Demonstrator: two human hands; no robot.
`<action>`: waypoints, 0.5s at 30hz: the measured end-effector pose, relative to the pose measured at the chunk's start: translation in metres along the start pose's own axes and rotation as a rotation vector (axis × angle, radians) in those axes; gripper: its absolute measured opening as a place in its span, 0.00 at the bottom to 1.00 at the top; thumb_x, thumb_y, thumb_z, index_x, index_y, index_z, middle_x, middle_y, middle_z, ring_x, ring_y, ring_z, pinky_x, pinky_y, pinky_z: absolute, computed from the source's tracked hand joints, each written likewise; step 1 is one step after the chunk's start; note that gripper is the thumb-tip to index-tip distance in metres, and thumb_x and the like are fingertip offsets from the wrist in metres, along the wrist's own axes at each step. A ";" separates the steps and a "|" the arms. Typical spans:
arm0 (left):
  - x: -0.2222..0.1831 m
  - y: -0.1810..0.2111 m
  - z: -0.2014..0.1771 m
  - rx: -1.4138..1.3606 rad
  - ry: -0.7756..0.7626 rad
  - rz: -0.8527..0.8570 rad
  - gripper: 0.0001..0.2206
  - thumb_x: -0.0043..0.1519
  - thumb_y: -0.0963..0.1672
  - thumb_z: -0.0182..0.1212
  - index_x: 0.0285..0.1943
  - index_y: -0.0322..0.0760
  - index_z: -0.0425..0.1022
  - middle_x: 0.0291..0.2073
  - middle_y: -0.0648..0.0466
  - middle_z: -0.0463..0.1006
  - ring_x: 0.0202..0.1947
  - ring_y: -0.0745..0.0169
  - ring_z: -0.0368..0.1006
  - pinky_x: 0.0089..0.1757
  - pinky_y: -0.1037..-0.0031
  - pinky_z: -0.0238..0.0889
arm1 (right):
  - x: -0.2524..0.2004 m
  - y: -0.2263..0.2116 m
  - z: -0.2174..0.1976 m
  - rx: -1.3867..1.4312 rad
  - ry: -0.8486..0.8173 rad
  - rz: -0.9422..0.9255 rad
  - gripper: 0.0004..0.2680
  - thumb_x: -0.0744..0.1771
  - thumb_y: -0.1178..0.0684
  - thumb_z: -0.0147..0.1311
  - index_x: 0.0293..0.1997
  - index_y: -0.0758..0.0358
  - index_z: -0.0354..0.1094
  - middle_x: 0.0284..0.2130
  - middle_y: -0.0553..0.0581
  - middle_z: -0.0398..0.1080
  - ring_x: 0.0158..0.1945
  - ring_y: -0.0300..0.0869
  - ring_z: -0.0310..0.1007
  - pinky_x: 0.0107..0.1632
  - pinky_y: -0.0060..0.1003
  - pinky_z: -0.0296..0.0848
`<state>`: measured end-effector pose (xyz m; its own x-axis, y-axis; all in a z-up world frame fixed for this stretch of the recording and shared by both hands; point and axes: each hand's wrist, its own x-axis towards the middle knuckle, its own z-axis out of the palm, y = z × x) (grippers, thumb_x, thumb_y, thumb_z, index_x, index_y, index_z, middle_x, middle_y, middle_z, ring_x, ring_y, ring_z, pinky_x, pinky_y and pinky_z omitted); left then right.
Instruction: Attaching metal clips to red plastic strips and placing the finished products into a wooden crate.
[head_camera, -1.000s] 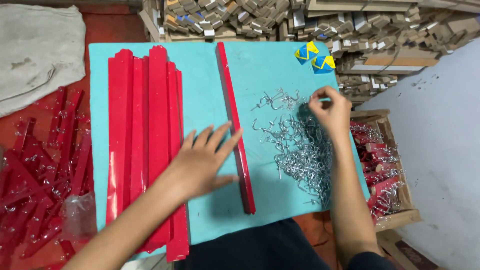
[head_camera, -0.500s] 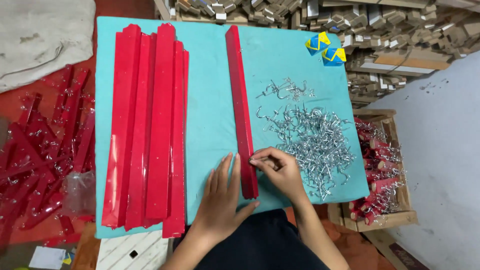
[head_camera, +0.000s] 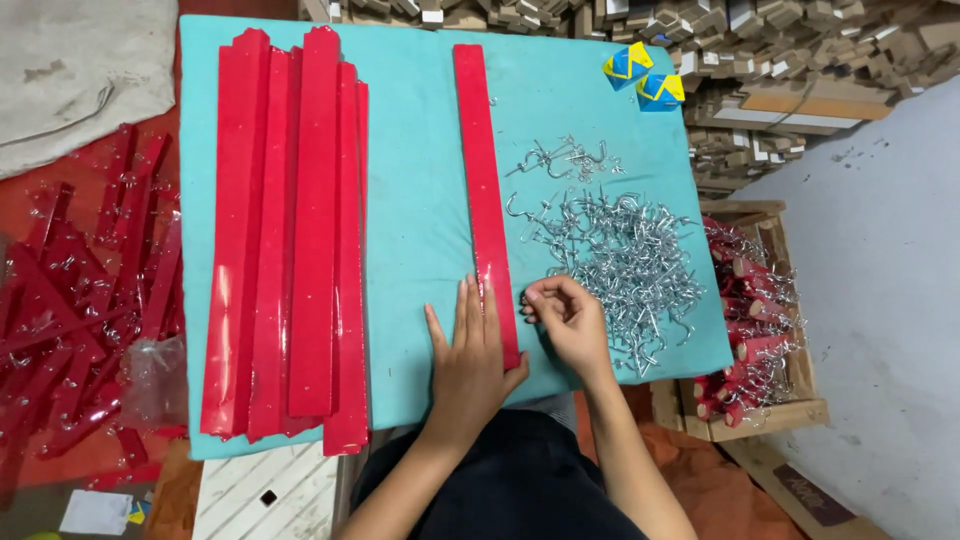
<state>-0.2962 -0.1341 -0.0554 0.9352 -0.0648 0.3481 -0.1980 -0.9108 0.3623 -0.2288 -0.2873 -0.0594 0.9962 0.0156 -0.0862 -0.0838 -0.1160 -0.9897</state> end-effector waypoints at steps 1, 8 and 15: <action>-0.004 -0.001 0.008 0.054 0.032 -0.022 0.48 0.49 0.55 0.68 0.76 0.25 0.55 0.72 0.33 0.60 0.75 0.43 0.54 0.64 0.30 0.36 | -0.001 0.002 0.000 0.002 -0.011 0.006 0.04 0.68 0.63 0.57 0.43 0.74 0.73 0.31 0.66 0.76 0.33 0.41 0.79 0.40 0.35 0.84; -0.019 -0.005 0.004 -0.030 0.014 -0.085 0.40 0.59 0.51 0.55 0.77 0.22 0.50 0.73 0.35 0.60 0.76 0.42 0.48 0.60 0.21 0.22 | 0.001 0.009 0.023 0.182 -0.059 -0.029 0.04 0.68 0.64 0.57 0.44 0.75 0.72 0.32 0.64 0.76 0.34 0.41 0.80 0.43 0.36 0.84; -0.024 -0.009 0.008 -0.019 0.007 -0.069 0.35 0.65 0.51 0.41 0.78 0.22 0.48 0.75 0.38 0.56 0.78 0.42 0.44 0.61 0.21 0.22 | -0.005 -0.007 0.038 0.023 -0.051 -0.191 0.03 0.67 0.63 0.60 0.41 0.74 0.73 0.34 0.63 0.75 0.34 0.40 0.78 0.41 0.35 0.81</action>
<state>-0.3147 -0.1278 -0.0736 0.9448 0.0006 0.3276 -0.1388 -0.9051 0.4019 -0.2344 -0.2492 -0.0559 0.9914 0.0861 0.0986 0.1059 -0.0836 -0.9909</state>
